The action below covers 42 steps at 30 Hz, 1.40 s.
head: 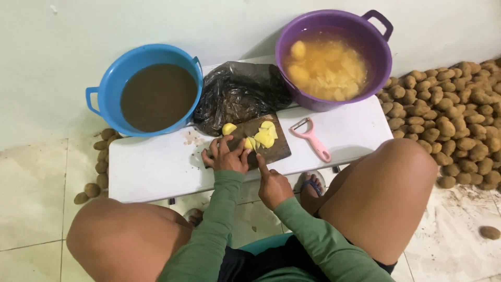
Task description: A person is peeling raw potatoes with a hand peeler and then slicing them into pieces with a knife on a wooden board, placing the results into a bucket of water.
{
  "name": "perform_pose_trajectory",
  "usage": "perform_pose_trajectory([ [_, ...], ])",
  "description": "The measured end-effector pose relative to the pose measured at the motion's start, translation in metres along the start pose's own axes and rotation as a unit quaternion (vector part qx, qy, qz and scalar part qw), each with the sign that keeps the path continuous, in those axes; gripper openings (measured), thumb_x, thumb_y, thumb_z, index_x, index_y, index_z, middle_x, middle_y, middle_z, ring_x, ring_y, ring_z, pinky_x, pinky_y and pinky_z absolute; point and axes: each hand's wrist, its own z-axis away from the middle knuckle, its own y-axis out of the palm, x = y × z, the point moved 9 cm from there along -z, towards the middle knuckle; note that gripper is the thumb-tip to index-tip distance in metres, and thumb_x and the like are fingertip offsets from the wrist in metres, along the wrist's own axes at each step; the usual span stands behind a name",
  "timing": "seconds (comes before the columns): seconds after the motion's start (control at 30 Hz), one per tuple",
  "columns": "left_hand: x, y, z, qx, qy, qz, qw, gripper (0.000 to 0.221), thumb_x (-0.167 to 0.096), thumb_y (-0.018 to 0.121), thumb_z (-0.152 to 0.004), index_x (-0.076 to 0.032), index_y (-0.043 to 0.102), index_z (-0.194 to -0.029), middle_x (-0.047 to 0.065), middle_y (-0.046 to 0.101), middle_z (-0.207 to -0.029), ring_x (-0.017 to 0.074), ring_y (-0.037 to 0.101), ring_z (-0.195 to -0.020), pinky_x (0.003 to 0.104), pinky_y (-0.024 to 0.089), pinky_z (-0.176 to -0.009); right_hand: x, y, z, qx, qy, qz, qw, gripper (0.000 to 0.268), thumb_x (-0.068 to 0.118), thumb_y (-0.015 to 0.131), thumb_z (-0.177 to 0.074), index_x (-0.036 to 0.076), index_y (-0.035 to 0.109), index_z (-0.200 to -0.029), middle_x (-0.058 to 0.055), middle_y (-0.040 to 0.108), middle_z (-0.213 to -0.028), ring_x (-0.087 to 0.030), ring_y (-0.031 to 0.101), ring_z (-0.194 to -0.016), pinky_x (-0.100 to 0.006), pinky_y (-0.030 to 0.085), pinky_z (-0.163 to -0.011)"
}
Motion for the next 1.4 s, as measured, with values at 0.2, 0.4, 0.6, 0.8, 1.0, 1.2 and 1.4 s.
perform_pose_trajectory([
  [0.2,0.001,0.001,0.003,-0.008,0.007,-0.007,1.0,0.028,-0.048,0.064,-0.097,-0.035,0.076,-0.119,-0.004,0.052,-0.131,0.0317,0.029,-0.14,0.071,0.011,-0.109,-0.011,-0.028,0.015,0.023,0.043,-0.106,0.993,0.066,0.014,0.04,-0.101,0.028,0.027,-0.164,-0.024,0.073,-0.111,-0.047,0.074,-0.095,-0.06,0.062,-0.078],
  [0.4,-0.005,-0.011,0.001,-0.025,-0.001,0.001,1.0,0.026,-0.045,0.068,-0.095,-0.034,0.076,-0.117,-0.004,0.05,-0.133,0.0314,0.031,-0.139,0.07,0.013,-0.108,-0.015,-0.039,0.008,-0.006,0.015,-0.249,0.968,0.058,0.008,0.041,-0.104,0.017,0.037,-0.161,-0.03,0.065,-0.131,-0.05,0.061,-0.123,-0.064,0.057,-0.1],
  [0.6,0.0,-0.003,0.001,-0.024,-0.001,-0.003,1.0,0.027,-0.049,0.07,-0.093,-0.036,0.077,-0.115,-0.004,0.05,-0.132,0.0318,0.03,-0.139,0.069,0.013,-0.108,-0.003,-0.036,0.006,-0.034,-0.027,-0.213,0.976,0.062,0.001,0.041,-0.102,0.012,0.032,-0.162,-0.033,0.066,-0.126,-0.051,0.062,-0.121,-0.066,0.057,-0.099],
  [0.8,-0.002,-0.003,0.0,0.002,-0.018,0.028,0.999,0.025,-0.042,0.067,-0.097,-0.032,0.076,-0.118,-0.002,0.049,-0.137,0.0342,0.028,-0.142,0.073,0.014,-0.107,0.0,-0.021,0.001,-0.055,-0.061,-0.147,0.986,0.067,0.004,0.043,-0.101,0.018,0.025,-0.164,-0.032,0.072,-0.105,-0.05,0.071,-0.096,-0.066,0.063,-0.082],
  [1.0,0.002,0.003,-0.001,0.024,-0.031,0.026,0.999,0.027,-0.044,0.066,-0.098,-0.033,0.075,-0.121,-0.003,0.048,-0.14,0.0343,0.024,-0.146,0.077,0.013,-0.108,0.003,-0.021,0.001,-0.057,-0.065,-0.143,0.986,0.063,0.004,0.04,-0.103,0.016,0.025,-0.163,-0.031,0.071,-0.101,-0.05,0.072,-0.089,-0.065,0.064,-0.073],
  [1.2,0.002,0.003,0.0,-0.003,-0.008,0.01,1.0,0.024,-0.047,0.067,-0.096,-0.037,0.077,-0.116,-0.004,0.049,-0.134,0.0325,0.028,-0.141,0.073,0.011,-0.107,-0.004,-0.006,-0.001,-0.051,-0.067,-0.12,0.989,0.065,0.006,0.038,-0.104,0.02,0.019,-0.165,-0.028,0.07,-0.1,-0.045,0.073,-0.081,-0.061,0.065,-0.067],
  [1.4,0.001,0.0,0.001,-0.034,0.009,-0.002,0.999,0.023,-0.045,0.068,-0.096,-0.036,0.077,-0.114,-0.004,0.051,-0.133,0.0313,0.029,-0.141,0.072,0.011,-0.108,-0.005,-0.003,-0.002,-0.054,-0.067,-0.088,0.992,0.067,0.008,0.04,-0.104,0.023,0.018,-0.165,-0.026,0.07,-0.099,-0.044,0.073,-0.08,-0.061,0.066,-0.067],
])
